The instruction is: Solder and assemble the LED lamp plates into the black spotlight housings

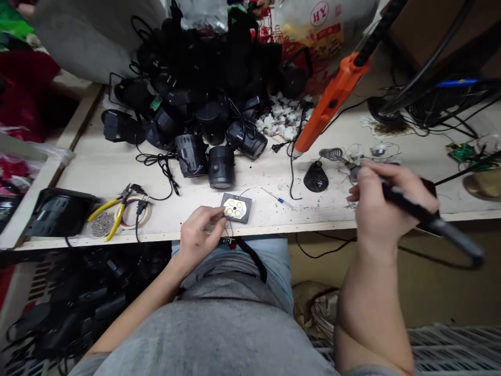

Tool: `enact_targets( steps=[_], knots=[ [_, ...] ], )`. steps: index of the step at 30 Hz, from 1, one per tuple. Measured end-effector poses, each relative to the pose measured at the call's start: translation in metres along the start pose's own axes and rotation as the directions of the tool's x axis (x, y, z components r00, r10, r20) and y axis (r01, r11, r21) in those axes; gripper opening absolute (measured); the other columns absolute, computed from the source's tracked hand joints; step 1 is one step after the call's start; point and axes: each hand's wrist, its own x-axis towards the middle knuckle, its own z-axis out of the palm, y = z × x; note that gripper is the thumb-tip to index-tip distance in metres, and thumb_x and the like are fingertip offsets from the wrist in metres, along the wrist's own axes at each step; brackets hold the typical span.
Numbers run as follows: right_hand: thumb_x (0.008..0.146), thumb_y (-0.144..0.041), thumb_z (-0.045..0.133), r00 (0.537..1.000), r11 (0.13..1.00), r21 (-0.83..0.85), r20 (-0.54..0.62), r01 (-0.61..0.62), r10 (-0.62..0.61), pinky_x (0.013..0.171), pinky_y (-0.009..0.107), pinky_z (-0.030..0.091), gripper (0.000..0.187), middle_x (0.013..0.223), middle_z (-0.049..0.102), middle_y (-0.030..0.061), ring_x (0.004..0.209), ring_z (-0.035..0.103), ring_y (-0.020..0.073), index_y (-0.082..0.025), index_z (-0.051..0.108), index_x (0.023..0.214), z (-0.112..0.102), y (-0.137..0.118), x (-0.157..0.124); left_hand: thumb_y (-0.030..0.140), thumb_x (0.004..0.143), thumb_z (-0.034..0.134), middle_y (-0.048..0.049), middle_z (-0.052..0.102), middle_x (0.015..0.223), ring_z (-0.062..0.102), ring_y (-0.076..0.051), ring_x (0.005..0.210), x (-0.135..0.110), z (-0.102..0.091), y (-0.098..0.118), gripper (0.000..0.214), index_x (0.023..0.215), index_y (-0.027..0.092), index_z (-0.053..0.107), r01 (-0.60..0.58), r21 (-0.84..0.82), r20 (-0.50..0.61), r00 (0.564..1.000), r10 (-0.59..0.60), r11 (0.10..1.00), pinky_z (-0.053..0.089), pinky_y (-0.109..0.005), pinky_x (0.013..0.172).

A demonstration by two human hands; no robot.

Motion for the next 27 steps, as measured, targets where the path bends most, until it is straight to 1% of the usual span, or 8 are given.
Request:
enact_targets(
  steps=[5,9,12,17,20,22,25,27],
  knots=[
    [0.075,-0.043,0.067,0.945,0.978,-0.083,0.253,-0.193,0.208,0.054,0.035,0.035,0.048,0.057,0.066,0.0022,0.054,0.065,0.0132,0.001,0.073,0.092,0.025,0.0,0.038,0.014,0.092,0.062,-0.0031,0.068,0.084,0.066,-0.013,0.075,0.002,-0.035,-0.012,0.013,0.102,0.016,0.07,0.08,0.036,-0.158,0.985,-0.074,0.996,0.055,-0.026,0.071],
    [0.073,-0.03,0.077,0.978,0.984,0.075,0.145,-0.16,0.148,0.047,0.02,0.043,0.025,0.05,0.061,-0.0048,0.044,0.062,0.0092,-0.009,0.074,0.087,0.037,0.011,0.023,0.018,0.093,0.062,-0.0018,0.068,0.083,0.066,-0.013,0.075,-0.006,-0.049,-0.022,0.01,0.098,0.017,0.07,0.166,0.041,-0.217,0.964,-0.154,0.985,0.056,-0.026,0.07],
    [0.068,-0.021,0.077,0.992,0.987,0.121,0.079,-0.103,0.094,0.041,0.018,0.047,0.021,0.056,0.059,-0.0051,0.044,0.059,0.0096,-0.015,0.07,0.087,0.041,0.023,0.007,0.02,0.094,0.062,-0.0021,0.068,0.084,0.066,-0.013,0.075,-0.01,-0.046,-0.023,0.009,0.099,0.017,0.069,0.173,0.036,-0.193,0.968,-0.163,0.984,0.055,-0.026,0.07],
    [0.05,-0.033,0.088,0.964,0.945,0.194,0.101,-0.262,0.247,0.047,0.028,0.052,0.055,0.066,0.062,-0.0031,0.048,0.056,0.012,-0.019,0.056,0.093,0.047,0.034,-0.01,0.038,0.093,0.068,-0.0095,0.065,0.099,0.063,-0.022,0.091,0.005,-0.015,-0.006,0.034,0.116,0.014,0.064,-0.04,0.124,0.069,0.997,0.031,0.992,0.056,-0.035,0.077],
    [0.049,-0.044,0.087,0.936,0.935,0.13,0.179,-0.329,0.304,0.047,0.028,0.048,0.057,0.059,0.058,-0.0041,0.047,0.056,0.0139,-0.019,0.059,0.092,0.047,0.03,-0.03,0.05,0.085,0.076,-0.0131,0.061,0.11,0.06,-0.028,0.098,0.023,0.005,0.009,0.06,0.13,0.014,0.058,-0.128,0.268,0.341,0.94,0.03,0.955,0.054,-0.039,0.078],
    [0.053,-0.046,0.085,0.924,0.935,0.101,0.221,-0.34,0.312,0.05,0.029,0.049,0.054,0.06,0.06,-0.0032,0.049,0.058,0.0146,-0.018,0.063,0.094,0.043,0.024,-0.049,0.046,0.082,0.081,-0.0129,0.059,0.113,0.059,-0.029,0.101,0.034,0.013,0.015,0.057,0.126,0.015,0.06,-0.166,0.335,0.476,0.88,-0.015,0.927,0.053,-0.038,0.078],
    [0.063,-0.045,0.08,0.91,0.947,0.08,0.313,-0.311,0.272,0.058,0.031,0.052,0.042,0.065,0.064,0.0001,0.055,0.063,0.0159,-0.017,0.068,0.093,0.035,0.014,-0.077,0.034,0.08,0.084,-0.0113,0.055,0.113,0.058,-0.027,0.101,0.043,0.011,0.014,0.044,0.114,0.016,0.062,-0.168,0.327,0.562,0.825,-0.049,0.93,0.052,-0.035,0.078],
    [0.071,-0.044,0.077,0.901,0.965,0.049,0.373,-0.259,0.223,0.059,0.031,0.053,0.034,0.069,0.067,0.0018,0.058,0.064,0.0161,-0.018,0.071,0.093,0.03,0.008,-0.092,0.032,0.08,0.084,-0.0096,0.053,0.111,0.058,-0.025,0.096,0.042,0.005,0.007,0.043,0.112,0.017,0.061,-0.103,0.249,0.55,0.833,-0.053,0.963,0.053,-0.034,0.076]
  ],
)
